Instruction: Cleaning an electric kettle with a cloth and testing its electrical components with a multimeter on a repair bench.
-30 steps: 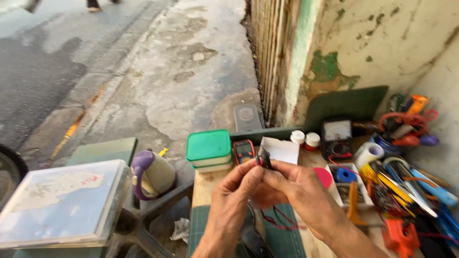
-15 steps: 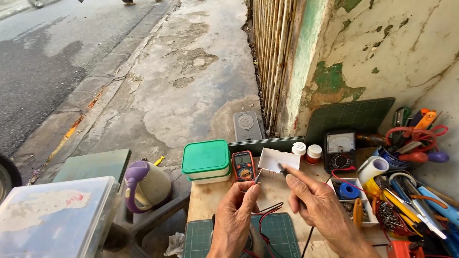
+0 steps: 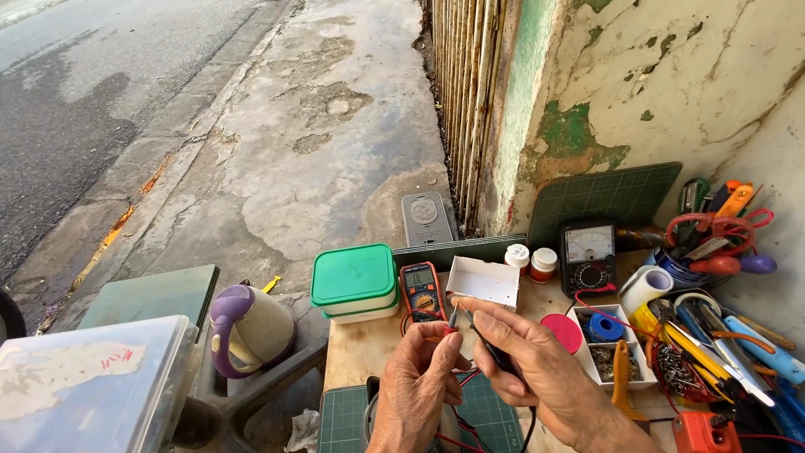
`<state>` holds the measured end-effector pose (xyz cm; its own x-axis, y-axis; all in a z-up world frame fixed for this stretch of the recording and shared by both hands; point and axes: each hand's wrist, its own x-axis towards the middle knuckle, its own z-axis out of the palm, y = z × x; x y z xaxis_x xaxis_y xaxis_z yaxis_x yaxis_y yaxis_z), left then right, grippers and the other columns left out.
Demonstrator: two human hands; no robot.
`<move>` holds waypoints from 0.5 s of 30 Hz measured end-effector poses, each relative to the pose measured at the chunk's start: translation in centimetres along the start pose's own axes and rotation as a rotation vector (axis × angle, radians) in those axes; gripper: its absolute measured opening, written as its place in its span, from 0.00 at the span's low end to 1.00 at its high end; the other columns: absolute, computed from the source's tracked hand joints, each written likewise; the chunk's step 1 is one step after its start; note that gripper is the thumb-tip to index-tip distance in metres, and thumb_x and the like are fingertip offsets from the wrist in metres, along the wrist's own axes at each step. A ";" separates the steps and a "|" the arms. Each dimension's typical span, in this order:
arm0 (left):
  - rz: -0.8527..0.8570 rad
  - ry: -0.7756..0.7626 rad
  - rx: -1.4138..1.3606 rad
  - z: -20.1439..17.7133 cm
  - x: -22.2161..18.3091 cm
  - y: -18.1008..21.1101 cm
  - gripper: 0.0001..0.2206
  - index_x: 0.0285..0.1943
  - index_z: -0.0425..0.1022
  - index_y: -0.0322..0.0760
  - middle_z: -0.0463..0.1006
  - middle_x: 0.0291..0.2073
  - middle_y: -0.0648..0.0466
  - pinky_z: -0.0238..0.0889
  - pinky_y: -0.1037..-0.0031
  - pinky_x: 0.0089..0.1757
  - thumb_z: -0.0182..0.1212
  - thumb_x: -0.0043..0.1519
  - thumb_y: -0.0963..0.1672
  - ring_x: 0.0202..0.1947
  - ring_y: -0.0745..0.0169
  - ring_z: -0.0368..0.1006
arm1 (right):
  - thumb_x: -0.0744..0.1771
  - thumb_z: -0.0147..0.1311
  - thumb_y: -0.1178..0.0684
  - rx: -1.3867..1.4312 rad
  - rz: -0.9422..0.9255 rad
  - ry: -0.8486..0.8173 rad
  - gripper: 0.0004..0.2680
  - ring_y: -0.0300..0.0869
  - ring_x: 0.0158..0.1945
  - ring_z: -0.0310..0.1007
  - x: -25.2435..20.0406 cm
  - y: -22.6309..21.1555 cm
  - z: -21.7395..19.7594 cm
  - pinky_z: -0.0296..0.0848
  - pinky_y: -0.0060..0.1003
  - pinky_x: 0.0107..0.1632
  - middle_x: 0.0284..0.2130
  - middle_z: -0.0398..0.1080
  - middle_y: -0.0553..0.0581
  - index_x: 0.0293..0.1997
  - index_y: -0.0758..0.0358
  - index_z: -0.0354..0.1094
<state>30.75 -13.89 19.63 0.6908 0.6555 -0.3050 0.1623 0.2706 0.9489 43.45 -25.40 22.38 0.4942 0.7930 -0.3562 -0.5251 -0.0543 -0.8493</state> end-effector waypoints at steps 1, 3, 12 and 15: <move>0.000 -0.003 0.002 0.0 -0.2 0.2 0.12 0.54 0.81 0.38 0.89 0.31 0.47 0.73 0.75 0.27 0.66 0.70 0.49 0.18 0.64 0.72 | 0.70 0.56 0.47 0.002 -0.002 0.002 0.23 0.33 0.14 0.43 0.0 0.0 0.0 0.36 0.31 0.17 0.21 0.65 0.55 0.77 0.59 0.76; -0.004 0.003 0.006 0.0 -0.5 0.4 0.12 0.54 0.81 0.39 0.90 0.32 0.48 0.77 0.73 0.30 0.65 0.70 0.49 0.20 0.65 0.74 | 0.71 0.56 0.49 0.051 0.025 -0.008 0.21 0.33 0.13 0.44 -0.1 0.1 0.0 0.38 0.30 0.16 0.21 0.66 0.57 0.74 0.59 0.77; 0.075 0.030 0.048 -0.3 -0.6 -1.7 0.10 0.53 0.84 0.39 0.96 0.34 0.47 0.77 0.76 0.35 0.67 0.68 0.47 0.25 0.62 0.84 | 0.71 0.56 0.54 0.096 0.055 -0.050 0.18 0.33 0.10 0.47 -0.2 0.6 -0.4 0.40 0.28 0.13 0.21 0.70 0.59 0.70 0.64 0.79; 0.029 0.041 0.056 -0.2 -0.6 -2.2 0.13 0.54 0.85 0.39 0.94 0.33 0.49 0.83 0.74 0.43 0.67 0.67 0.48 0.30 0.62 0.88 | 0.71 0.56 0.53 0.064 0.060 -0.048 0.19 0.33 0.11 0.49 -0.8 0.1 -0.4 0.41 0.28 0.14 0.21 0.70 0.59 0.72 0.66 0.78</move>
<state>29.83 -14.68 17.70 0.6666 0.6912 -0.2792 0.1823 0.2121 0.9601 43.27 -26.23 22.43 0.4272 0.8179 -0.3854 -0.5966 -0.0653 -0.7999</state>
